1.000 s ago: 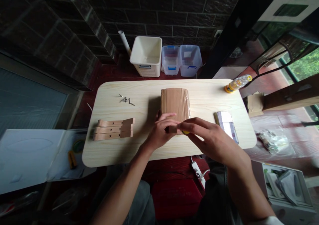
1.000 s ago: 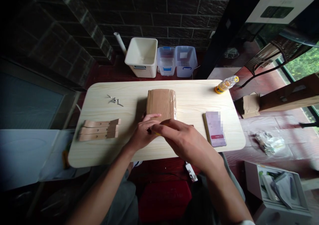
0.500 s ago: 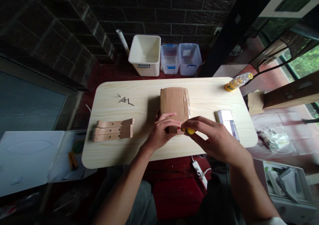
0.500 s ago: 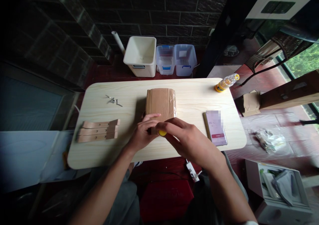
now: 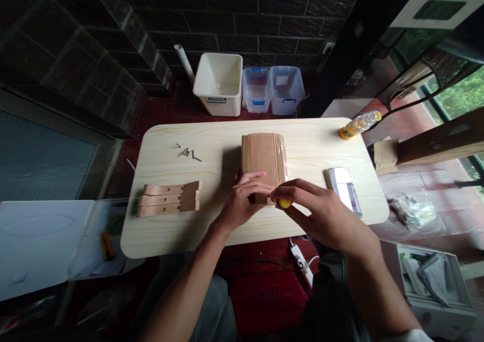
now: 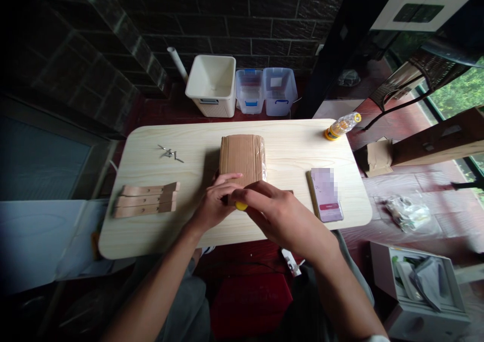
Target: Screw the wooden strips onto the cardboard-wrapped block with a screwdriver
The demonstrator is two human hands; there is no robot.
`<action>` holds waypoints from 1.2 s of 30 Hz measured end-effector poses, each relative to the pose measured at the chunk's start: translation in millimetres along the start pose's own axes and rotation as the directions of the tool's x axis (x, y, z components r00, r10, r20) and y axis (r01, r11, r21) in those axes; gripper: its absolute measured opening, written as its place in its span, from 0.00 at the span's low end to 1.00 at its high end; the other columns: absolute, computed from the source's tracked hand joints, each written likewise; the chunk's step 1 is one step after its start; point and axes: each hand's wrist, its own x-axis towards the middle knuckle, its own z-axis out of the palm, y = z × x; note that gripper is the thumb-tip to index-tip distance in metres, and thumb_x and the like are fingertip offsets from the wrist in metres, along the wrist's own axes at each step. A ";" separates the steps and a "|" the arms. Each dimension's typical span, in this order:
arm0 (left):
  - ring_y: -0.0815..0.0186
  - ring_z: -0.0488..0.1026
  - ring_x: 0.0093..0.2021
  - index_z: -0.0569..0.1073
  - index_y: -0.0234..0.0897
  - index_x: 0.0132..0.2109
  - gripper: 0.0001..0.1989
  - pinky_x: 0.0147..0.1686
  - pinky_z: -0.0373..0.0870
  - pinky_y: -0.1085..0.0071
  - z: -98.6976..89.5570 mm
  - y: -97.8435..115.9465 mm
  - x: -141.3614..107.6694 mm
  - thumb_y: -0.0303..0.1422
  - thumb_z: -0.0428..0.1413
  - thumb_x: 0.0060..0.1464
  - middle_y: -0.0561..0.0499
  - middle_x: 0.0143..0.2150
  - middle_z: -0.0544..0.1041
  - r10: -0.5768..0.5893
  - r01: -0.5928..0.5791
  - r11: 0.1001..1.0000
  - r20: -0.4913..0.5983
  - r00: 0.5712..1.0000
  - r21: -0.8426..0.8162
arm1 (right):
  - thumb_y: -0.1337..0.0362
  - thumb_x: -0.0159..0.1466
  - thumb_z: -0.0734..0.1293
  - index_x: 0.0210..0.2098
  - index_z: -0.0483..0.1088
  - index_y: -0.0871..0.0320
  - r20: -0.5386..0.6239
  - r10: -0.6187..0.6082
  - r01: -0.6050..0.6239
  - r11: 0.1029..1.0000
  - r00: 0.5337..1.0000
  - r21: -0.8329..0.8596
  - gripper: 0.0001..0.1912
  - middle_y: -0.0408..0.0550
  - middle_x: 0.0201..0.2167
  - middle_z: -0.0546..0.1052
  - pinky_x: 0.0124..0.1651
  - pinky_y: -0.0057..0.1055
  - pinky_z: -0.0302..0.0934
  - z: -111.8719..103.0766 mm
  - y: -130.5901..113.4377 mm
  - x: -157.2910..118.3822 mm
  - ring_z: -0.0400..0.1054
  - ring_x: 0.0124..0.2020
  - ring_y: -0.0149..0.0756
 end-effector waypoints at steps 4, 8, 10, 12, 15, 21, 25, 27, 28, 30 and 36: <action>0.56 0.69 0.61 0.79 0.40 0.39 0.02 0.58 0.70 0.55 -0.1 -0.5 -0.5 0.31 0.62 0.57 0.48 0.43 0.82 -0.010 0.010 1.000 0.008 1.000 0.017 | 0.70 0.68 0.64 0.60 0.66 0.47 0.016 0.005 -0.005 1.000 1.000 -0.010 0.22 0.51 0.49 0.76 0.47 0.33 0.72 -0.7 -2.5 0.6 0.76 0.44 0.38; 0.56 0.69 0.61 0.79 0.40 0.43 0.07 0.57 0.71 0.57 0.3 0.8 -0.4 0.32 0.61 0.57 0.48 0.43 0.82 -0.040 0.040 0.999 0.004 0.999 0.035 | 0.68 0.68 0.65 0.62 0.65 0.48 0.026 -0.016 0.016 1.000 1.000 -0.025 0.24 0.52 0.52 0.74 0.50 0.35 0.72 -0.9 -6.5 1.5 0.75 0.48 0.40; 0.55 0.69 0.61 0.80 0.40 0.43 0.06 0.57 0.71 0.56 0.4 1.5 -0.3 0.33 0.61 0.57 0.48 0.43 0.82 -0.043 0.043 0.998 0.002 0.999 0.037 | 0.68 0.68 0.64 0.62 0.64 0.48 0.019 -0.023 0.023 0.999 1.000 -0.025 0.24 0.52 0.52 0.75 0.50 0.35 0.72 -0.4 -7.5 1.3 0.74 0.48 0.40; 0.55 0.69 0.61 0.80 0.40 0.41 0.05 0.58 0.71 0.56 0.4 2.1 -0.2 0.33 0.61 0.57 0.47 0.43 0.82 -0.040 0.040 0.999 0.002 0.999 0.037 | 0.68 0.68 0.63 0.63 0.64 0.48 0.014 -0.025 0.025 0.999 1.000 -0.021 0.24 0.51 0.51 0.75 0.49 0.34 0.72 0.1 -7.0 0.5 0.75 0.47 0.39; 0.55 0.69 0.61 0.80 0.40 0.40 0.04 0.59 0.70 0.55 0.5 2.5 0.1 0.33 0.61 0.57 0.48 0.42 0.82 -0.032 0.031 0.999 0.007 0.999 0.041 | 0.69 0.69 0.62 0.62 0.65 0.47 0.009 -0.036 0.036 0.999 0.999 -0.018 0.23 0.49 0.51 0.76 0.49 0.33 0.72 0.7 -3.4 -1.1 0.76 0.45 0.37; 0.56 0.70 0.60 0.80 0.41 0.41 0.05 0.57 0.71 0.56 0.7 2.7 0.3 0.33 0.63 0.55 0.48 0.43 0.82 -0.026 0.026 0.998 -0.005 1.000 0.055 | 0.71 0.68 0.62 0.62 0.64 0.47 0.009 -0.020 0.020 1.000 1.000 -0.021 0.25 0.50 0.51 0.76 0.48 0.31 0.72 1.4 1.9 -1.8 0.76 0.46 0.37; 0.56 0.70 0.59 0.80 0.41 0.38 0.03 0.56 0.71 0.56 0.3 3.5 0.5 0.32 0.64 0.55 0.48 0.43 0.81 -0.029 0.030 0.998 -0.010 1.000 0.047 | 0.73 0.68 0.61 0.63 0.63 0.45 0.030 0.007 -0.006 0.999 1.000 -0.034 0.27 0.48 0.52 0.76 0.48 0.31 0.71 3.0 1.6 -1.2 0.76 0.46 0.36; 0.56 0.70 0.60 0.80 0.41 0.38 0.02 0.56 0.71 0.56 0.2 3.5 0.6 0.31 0.63 0.55 0.49 0.41 0.81 -0.026 0.026 0.999 -0.003 1.000 0.040 | 0.73 0.68 0.61 0.63 0.63 0.45 0.035 0.009 -0.008 0.999 0.999 -0.036 0.26 0.48 0.52 0.76 0.48 0.31 0.72 3.5 2.0 -1.2 0.76 0.45 0.36; 0.56 0.70 0.60 0.80 0.41 0.38 0.03 0.56 0.71 0.56 0.1 3.3 0.6 0.31 0.64 0.55 0.49 0.41 0.82 -0.026 0.026 0.999 0.001 1.000 0.038 | 0.73 0.68 0.61 0.62 0.63 0.45 0.034 0.011 -0.009 0.999 0.999 -0.034 0.26 0.48 0.52 0.76 0.47 0.31 0.72 3.6 2.4 -1.2 0.76 0.45 0.36; 0.56 0.70 0.60 0.80 0.42 0.40 0.05 0.55 0.72 0.56 0.1 2.5 0.4 0.31 0.64 0.54 0.49 0.42 0.82 -0.030 0.030 0.999 0.006 1.000 0.040 | 0.73 0.68 0.61 0.62 0.64 0.46 0.024 0.019 -0.018 0.999 1.000 -0.027 0.26 0.48 0.52 0.76 0.47 0.31 0.72 3.5 3.5 -1.2 0.76 0.46 0.37; 0.56 0.69 0.60 0.80 0.41 0.43 0.08 0.55 0.72 0.56 1.0 0.8 -0.6 0.31 0.64 0.54 0.47 0.45 0.82 -0.031 0.031 0.998 0.006 0.999 0.047 | 0.72 0.69 0.61 0.62 0.64 0.47 0.002 0.029 -0.029 0.999 1.000 -0.033 0.24 0.49 0.53 0.76 0.46 0.31 0.73 3.7 5.3 -1.2 0.76 0.45 0.37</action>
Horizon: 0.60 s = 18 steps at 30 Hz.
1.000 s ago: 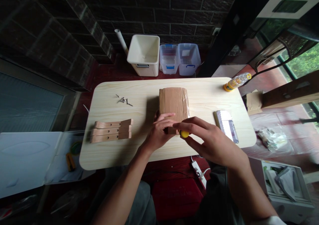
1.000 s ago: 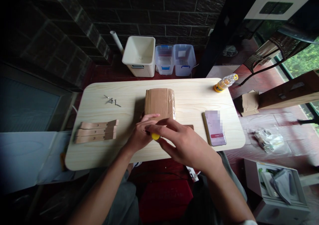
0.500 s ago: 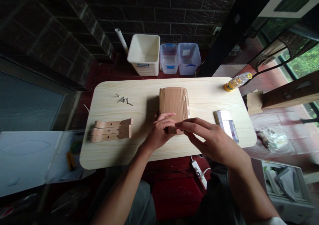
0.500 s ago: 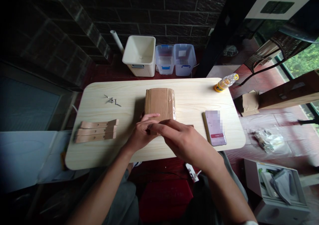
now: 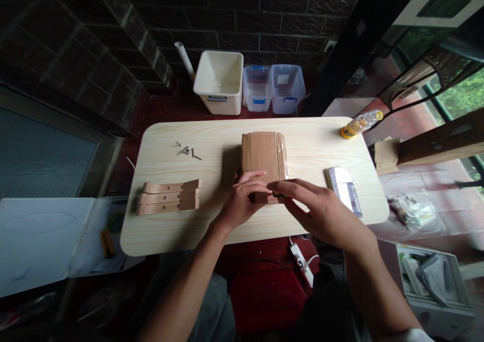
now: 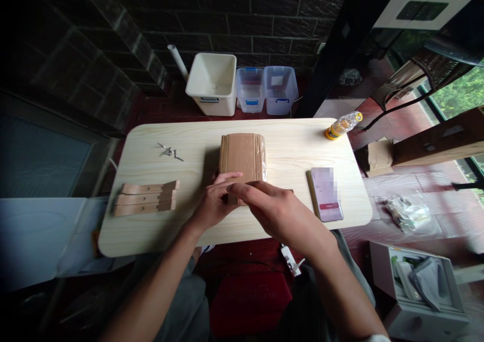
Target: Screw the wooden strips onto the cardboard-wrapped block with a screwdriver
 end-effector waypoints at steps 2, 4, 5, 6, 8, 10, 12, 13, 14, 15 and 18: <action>0.56 0.69 0.60 0.80 0.41 0.42 0.07 0.55 0.72 0.56 0.4 0.0 -0.1 0.31 0.64 0.54 0.47 0.45 0.82 -0.003 0.003 1.000 -0.001 1.000 0.000 | 0.72 0.69 0.62 0.62 0.63 0.48 -0.003 -0.001 0.001 1.000 1.000 -0.015 0.24 0.48 0.53 0.76 0.46 0.31 0.73 0.5 -0.2 -0.6 0.76 0.45 0.37; 0.56 0.69 0.60 0.80 0.41 0.41 0.06 0.56 0.71 0.56 0.9 0.1 -0.1 0.30 0.64 0.54 0.48 0.44 0.82 -0.003 0.003 1.000 -0.001 1.000 -0.005 | 0.72 0.68 0.62 0.62 0.63 0.48 -0.008 -0.001 0.000 0.999 1.000 -0.038 0.24 0.48 0.53 0.76 0.47 0.31 0.73 1.1 -0.5 -1.4 0.76 0.45 0.36; 0.56 0.69 0.60 0.80 0.41 0.40 0.05 0.56 0.71 0.56 1.1 0.2 -0.1 0.30 0.64 0.54 0.48 0.44 0.82 -0.002 0.002 1.000 -0.001 1.000 -0.008 | 0.72 0.68 0.62 0.62 0.63 0.48 -0.008 0.002 -0.003 0.999 1.000 -0.050 0.25 0.48 0.53 0.76 0.47 0.31 0.73 1.3 -0.8 -1.8 0.77 0.44 0.36; 0.57 0.69 0.60 0.80 0.41 0.39 0.04 0.56 0.71 0.56 1.3 0.3 0.0 0.30 0.64 0.55 0.49 0.44 0.82 0.000 0.000 1.000 -0.003 1.000 -0.011 | 0.72 0.68 0.62 0.62 0.63 0.47 -0.008 0.006 -0.006 0.998 1.000 -0.062 0.25 0.48 0.53 0.76 0.47 0.31 0.73 1.6 -1.1 -2.2 0.77 0.44 0.36; 0.57 0.69 0.60 0.80 0.41 0.38 0.03 0.56 0.71 0.56 1.4 0.3 0.2 0.30 0.64 0.54 0.49 0.43 0.82 0.006 -0.006 1.000 -0.007 1.000 -0.014 | 0.72 0.68 0.63 0.62 0.63 0.47 -0.005 0.017 -0.017 0.996 1.000 -0.083 0.25 0.47 0.53 0.76 0.47 0.32 0.73 1.9 -1.9 -2.7 0.77 0.44 0.36; 0.57 0.69 0.60 0.80 0.41 0.38 0.03 0.56 0.71 0.56 1.5 0.2 0.4 0.30 0.64 0.54 0.49 0.43 0.82 0.013 -0.013 1.000 -0.009 1.000 -0.014 | 0.72 0.68 0.63 0.63 0.63 0.46 0.001 0.030 -0.030 0.994 1.000 -0.102 0.26 0.47 0.53 0.76 0.47 0.32 0.73 2.2 -2.9 -2.7 0.77 0.43 0.37; 0.57 0.69 0.60 0.80 0.41 0.37 0.03 0.56 0.71 0.56 1.6 -0.2 0.4 0.30 0.64 0.54 0.49 0.43 0.82 0.017 -0.017 1.000 -0.011 1.000 -0.011 | 0.72 0.68 0.63 0.63 0.62 0.46 0.000 0.039 -0.038 0.992 0.999 -0.117 0.26 0.47 0.52 0.76 0.46 0.31 0.73 2.5 -3.7 -2.3 0.77 0.43 0.37; 0.57 0.69 0.60 0.79 0.41 0.37 0.03 0.55 0.71 0.56 1.7 -0.4 0.3 0.30 0.64 0.54 0.49 0.43 0.82 0.017 -0.018 1.000 -0.013 1.000 -0.010 | 0.72 0.68 0.63 0.63 0.62 0.46 -0.003 0.040 -0.040 0.992 0.999 -0.122 0.27 0.47 0.52 0.76 0.46 0.31 0.73 2.8 -3.9 -2.1 0.77 0.43 0.37; 0.57 0.69 0.60 0.79 0.40 0.37 0.03 0.55 0.71 0.56 1.8 -0.7 0.2 0.29 0.64 0.54 0.49 0.43 0.82 0.018 -0.018 1.000 -0.016 1.000 -0.009 | 0.72 0.68 0.63 0.63 0.62 0.46 -0.009 0.039 -0.040 0.991 0.999 -0.124 0.27 0.47 0.52 0.76 0.45 0.31 0.73 3.0 -3.9 -1.8 0.77 0.43 0.37; 0.57 0.69 0.60 0.79 0.40 0.37 0.03 0.55 0.71 0.56 2.0 -0.9 0.0 0.29 0.64 0.54 0.49 0.43 0.82 0.019 -0.019 1.000 -0.019 1.000 -0.008 | 0.71 0.68 0.63 0.63 0.62 0.46 -0.013 0.038 -0.040 0.991 0.999 -0.125 0.26 0.48 0.52 0.76 0.45 0.31 0.73 3.2 -3.7 -1.6 0.77 0.43 0.37; 0.56 0.70 0.60 0.79 0.40 0.36 0.02 0.55 0.71 0.56 2.5 -1.0 0.0 0.29 0.64 0.54 0.49 0.42 0.82 0.024 -0.024 1.000 -0.023 0.999 -0.007 | 0.71 0.69 0.63 0.63 0.62 0.46 -0.021 0.037 -0.039 0.991 0.999 -0.126 0.25 0.48 0.51 0.77 0.44 0.31 0.73 3.7 -2.5 -1.5 0.77 0.42 0.37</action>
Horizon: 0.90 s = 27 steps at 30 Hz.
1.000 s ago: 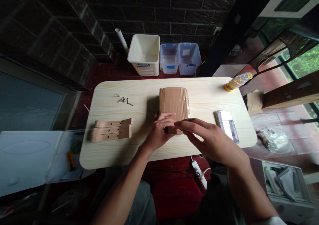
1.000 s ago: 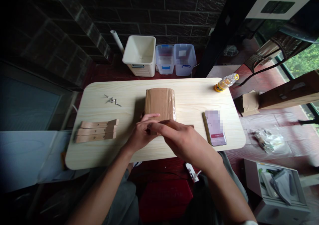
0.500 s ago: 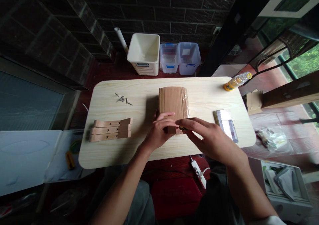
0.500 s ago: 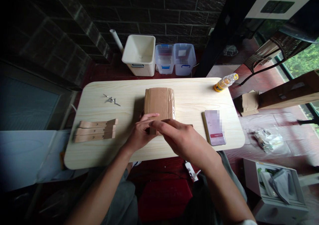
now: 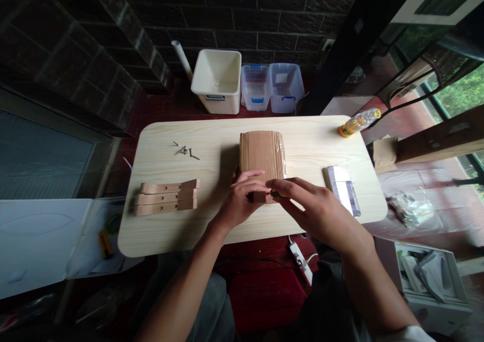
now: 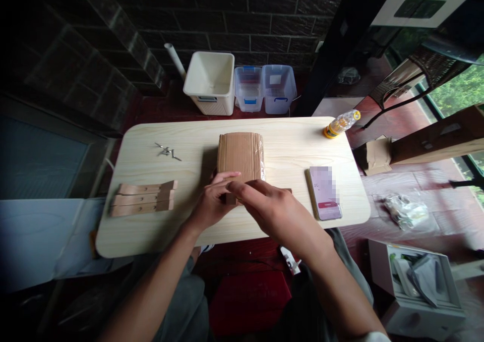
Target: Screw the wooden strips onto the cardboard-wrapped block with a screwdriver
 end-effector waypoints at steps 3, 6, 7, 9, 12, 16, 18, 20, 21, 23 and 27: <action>0.57 0.69 0.60 0.79 0.40 0.37 0.03 0.55 0.71 0.56 0.2 0.6 0.3 0.29 0.64 0.54 0.49 0.42 0.82 0.002 -0.002 1.000 0.001 1.000 -0.005 | 0.70 0.69 0.63 0.62 0.63 0.47 -0.005 0.005 -0.005 1.000 1.000 0.006 0.24 0.48 0.49 0.77 0.43 0.31 0.73 0.4 1.1 -0.2 0.77 0.41 0.37; 0.56 0.69 0.60 0.79 0.40 0.38 0.04 0.56 0.71 0.55 0.0 1.3 0.5 0.29 0.64 0.54 0.48 0.43 0.82 -0.003 0.003 1.000 -0.002 1.000 -0.008 | 0.69 0.69 0.63 0.62 0.63 0.47 -0.015 0.008 -0.008 1.000 1.000 0.014 0.23 0.49 0.48 0.77 0.42 0.30 0.72 0.9 1.7 -0.1 0.77 0.41 0.37; 0.56 0.70 0.60 0.79 0.40 0.39 0.04 0.55 0.71 0.55 0.0 1.5 0.5 0.29 0.64 0.54 0.48 0.43 0.82 -0.006 0.006 1.000 -0.005 1.000 -0.007 | 0.68 0.69 0.63 0.62 0.63 0.48 -0.019 0.007 -0.007 1.000 1.000 0.015 0.22 0.49 0.48 0.77 0.42 0.30 0.72 1.2 1.9 0.0 0.76 0.41 0.37; 0.56 0.70 0.59 0.79 0.40 0.38 0.03 0.55 0.72 0.55 -0.1 1.5 0.4 0.29 0.64 0.54 0.47 0.45 0.82 -0.008 0.008 1.000 -0.009 1.000 -0.004 | 0.68 0.69 0.63 0.62 0.63 0.48 -0.029 0.004 -0.004 1.000 1.000 0.017 0.22 0.49 0.48 0.77 0.42 0.30 0.71 1.8 2.0 0.4 0.76 0.41 0.37; 0.56 0.70 0.59 0.79 0.39 0.39 0.04 0.54 0.72 0.56 -0.1 1.0 0.4 0.30 0.64 0.54 0.46 0.46 0.81 -0.003 0.003 1.000 -0.008 1.000 -0.002 | 0.67 0.70 0.63 0.62 0.63 0.47 -0.035 0.003 -0.003 1.000 0.999 0.013 0.22 0.49 0.48 0.77 0.42 0.30 0.71 2.6 1.8 0.6 0.76 0.41 0.36; 0.56 0.70 0.59 0.79 0.40 0.41 0.06 0.55 0.71 0.56 0.2 0.5 0.9 0.31 0.64 0.54 0.47 0.44 0.82 -0.002 0.002 1.000 -0.010 1.000 -0.018 | 0.67 0.70 0.62 0.62 0.63 0.47 -0.037 0.009 -0.009 1.000 0.999 -0.006 0.22 0.48 0.46 0.77 0.42 0.29 0.70 3.3 1.4 -0.1 0.76 0.40 0.37; 0.56 0.70 0.59 0.79 0.40 0.41 0.06 0.55 0.71 0.55 0.4 0.3 0.9 0.31 0.64 0.54 0.47 0.44 0.82 -0.005 0.004 1.000 -0.010 1.000 -0.024 | 0.67 0.70 0.62 0.62 0.62 0.47 -0.033 0.011 -0.011 1.000 0.999 -0.009 0.22 0.48 0.46 0.77 0.42 0.30 0.70 3.3 1.4 -0.5 0.76 0.40 0.37; 0.56 0.70 0.59 0.79 0.40 0.40 0.05 0.55 0.71 0.55 0.6 0.0 0.4 0.31 0.64 0.54 0.47 0.44 0.82 -0.009 0.009 1.000 -0.009 1.000 -0.025 | 0.67 0.70 0.62 0.62 0.62 0.47 -0.018 0.011 -0.012 1.000 1.000 -0.009 0.22 0.49 0.47 0.77 0.43 0.31 0.70 2.8 1.0 -0.5 0.76 0.40 0.36; 0.55 0.70 0.59 0.79 0.39 0.39 0.05 0.55 0.71 0.55 0.6 -0.2 0.0 0.32 0.64 0.54 0.46 0.44 0.82 -0.012 0.012 1.000 -0.013 1.000 -0.022 | 0.66 0.70 0.62 0.62 0.62 0.47 -0.009 0.010 -0.010 1.000 1.000 -0.009 0.22 0.49 0.48 0.76 0.44 0.31 0.71 2.3 0.5 -0.4 0.76 0.41 0.37; 0.55 0.70 0.59 0.79 0.39 0.38 0.05 0.55 0.71 0.56 0.7 -0.6 -0.9 0.33 0.65 0.53 0.46 0.46 0.81 -0.018 0.018 1.000 -0.021 1.000 -0.009 | 0.64 0.70 0.63 0.63 0.61 0.47 0.007 0.004 -0.004 1.000 1.000 -0.006 0.22 0.49 0.50 0.76 0.45 0.33 0.71 0.8 -1.3 0.3 0.76 0.42 0.38; 0.55 0.71 0.59 0.80 0.40 0.39 0.05 0.56 0.70 0.57 0.5 -0.6 -2.1 0.34 0.64 0.54 0.47 0.47 0.81 -0.020 0.021 0.999 -0.011 1.000 0.034 | 0.59 0.70 0.63 0.65 0.59 0.48 0.009 -0.024 0.024 1.000 1.000 0.015 0.24 0.52 0.55 0.74 0.48 0.36 0.72 -3.1 -6.3 2.0 0.76 0.47 0.41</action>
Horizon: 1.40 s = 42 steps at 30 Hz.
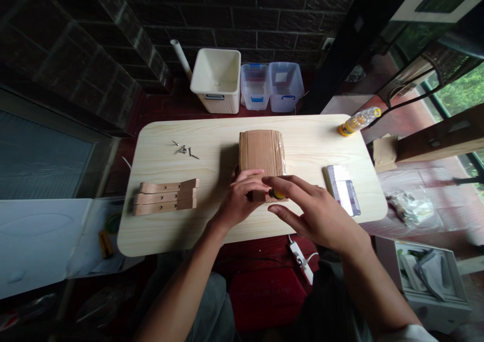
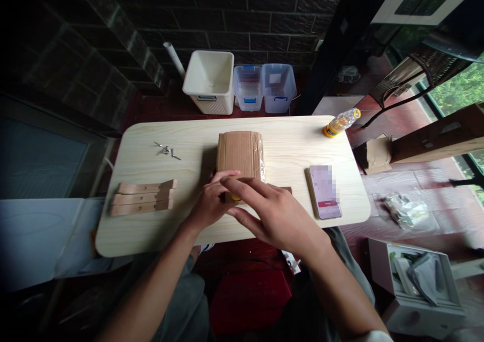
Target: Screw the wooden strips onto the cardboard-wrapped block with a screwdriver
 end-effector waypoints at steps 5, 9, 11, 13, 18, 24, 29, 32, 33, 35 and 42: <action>0.56 0.71 0.58 0.80 0.39 0.39 0.06 0.56 0.71 0.58 -0.5 1.6 1.0 0.35 0.63 0.56 0.46 0.45 0.81 0.003 -0.003 1.000 -0.006 1.000 0.008 | 0.61 0.73 0.58 0.66 0.60 0.51 -0.003 -0.072 0.072 0.989 0.997 0.132 0.22 0.53 0.58 0.73 0.52 0.37 0.70 -3.9 -1.2 0.4 0.72 0.53 0.40; 0.55 0.70 0.60 0.80 0.39 0.39 0.05 0.58 0.70 0.57 -1.3 1.5 2.0 0.35 0.62 0.56 0.47 0.43 0.82 0.011 -0.011 1.000 0.015 1.000 -0.018 | 0.62 0.73 0.58 0.62 0.66 0.52 -0.006 -0.082 0.080 0.956 0.997 0.282 0.19 0.53 0.54 0.76 0.52 0.36 0.69 -3.9 1.3 1.4 0.73 0.52 0.39; 0.55 0.70 0.60 0.80 0.39 0.40 0.06 0.58 0.69 0.56 -1.4 0.7 2.1 0.35 0.62 0.57 0.47 0.42 0.82 0.010 -0.009 1.000 0.028 1.000 -0.029 | 0.61 0.72 0.59 0.59 0.69 0.53 -0.012 -0.098 0.096 0.928 0.995 0.359 0.17 0.53 0.51 0.78 0.52 0.37 0.69 -2.6 3.6 2.7 0.74 0.50 0.38; 0.55 0.69 0.60 0.80 0.40 0.42 0.08 0.59 0.69 0.55 -1.1 0.0 1.9 0.36 0.62 0.57 0.47 0.42 0.82 0.003 -0.002 0.999 0.027 1.000 -0.034 | 0.61 0.72 0.60 0.57 0.71 0.54 -0.026 -0.118 0.118 0.899 0.993 0.423 0.16 0.53 0.47 0.79 0.52 0.38 0.70 -0.9 6.6 3.9 0.74 0.48 0.39; 0.56 0.69 0.61 0.80 0.41 0.42 0.07 0.59 0.69 0.56 -1.1 0.1 1.4 0.35 0.63 0.56 0.49 0.43 0.82 -0.006 0.006 1.000 0.023 1.000 -0.024 | 0.60 0.72 0.61 0.54 0.73 0.54 -0.055 -0.103 0.117 0.861 0.993 0.495 0.15 0.52 0.44 0.80 0.51 0.39 0.70 0.1 11.9 4.8 0.74 0.47 0.38; 0.56 0.69 0.60 0.80 0.41 0.40 0.05 0.58 0.69 0.56 -2.1 1.6 2.2 0.34 0.63 0.56 0.49 0.43 0.82 0.010 -0.009 1.000 0.034 0.999 -0.029 | 0.62 0.72 0.61 0.56 0.71 0.55 -0.021 -0.120 0.116 0.876 0.993 0.468 0.16 0.54 0.47 0.79 0.52 0.40 0.69 -6.5 9.9 4.2 0.72 0.50 0.40; 0.56 0.69 0.60 0.80 0.40 0.41 0.05 0.57 0.70 0.55 -1.3 2.7 2.2 0.34 0.63 0.56 0.49 0.42 0.82 -0.002 0.003 0.999 0.022 1.000 -0.038 | 0.62 0.71 0.61 0.54 0.72 0.54 -0.020 -0.118 0.115 0.896 0.993 0.430 0.15 0.53 0.47 0.78 0.51 0.40 0.70 -8.4 10.6 4.5 0.73 0.49 0.40; 0.56 0.69 0.60 0.80 0.40 0.40 0.04 0.58 0.69 0.55 -1.4 3.2 2.3 0.33 0.63 0.56 0.49 0.42 0.82 0.001 0.000 0.999 0.024 1.000 -0.046 | 0.62 0.71 0.62 0.53 0.72 0.54 -0.022 -0.109 0.108 0.893 0.994 0.436 0.14 0.52 0.46 0.78 0.50 0.39 0.70 -7.3 11.9 4.6 0.73 0.48 0.39; 0.57 0.69 0.60 0.80 0.40 0.39 0.04 0.58 0.69 0.55 -1.6 3.3 2.3 0.33 0.63 0.56 0.49 0.42 0.82 0.001 0.000 0.999 0.026 1.000 -0.048 | 0.62 0.71 0.62 0.53 0.72 0.54 -0.024 -0.105 0.105 0.891 0.994 0.442 0.14 0.52 0.46 0.78 0.50 0.38 0.70 -6.7 12.4 4.6 0.73 0.48 0.39; 0.57 0.69 0.60 0.80 0.41 0.39 0.04 0.58 0.69 0.55 -1.7 3.3 2.3 0.33 0.63 0.56 0.49 0.43 0.82 -0.001 0.003 0.999 0.027 1.000 -0.049 | 0.61 0.71 0.63 0.52 0.73 0.54 -0.030 -0.099 0.102 0.886 0.995 0.453 0.13 0.53 0.44 0.78 0.50 0.38 0.70 -5.1 13.8 4.5 0.74 0.48 0.39; 0.56 0.69 0.60 0.80 0.41 0.39 0.04 0.57 0.70 0.55 -0.7 0.6 1.6 0.34 0.63 0.55 0.48 0.44 0.82 -0.003 0.004 0.999 0.022 1.000 -0.054 | 0.58 0.70 0.64 0.54 0.71 0.57 -0.038 0.003 0.018 0.847 0.999 0.531 0.16 0.54 0.46 0.76 0.42 0.31 0.73 1.2 16.7 2.4 0.76 0.38 0.34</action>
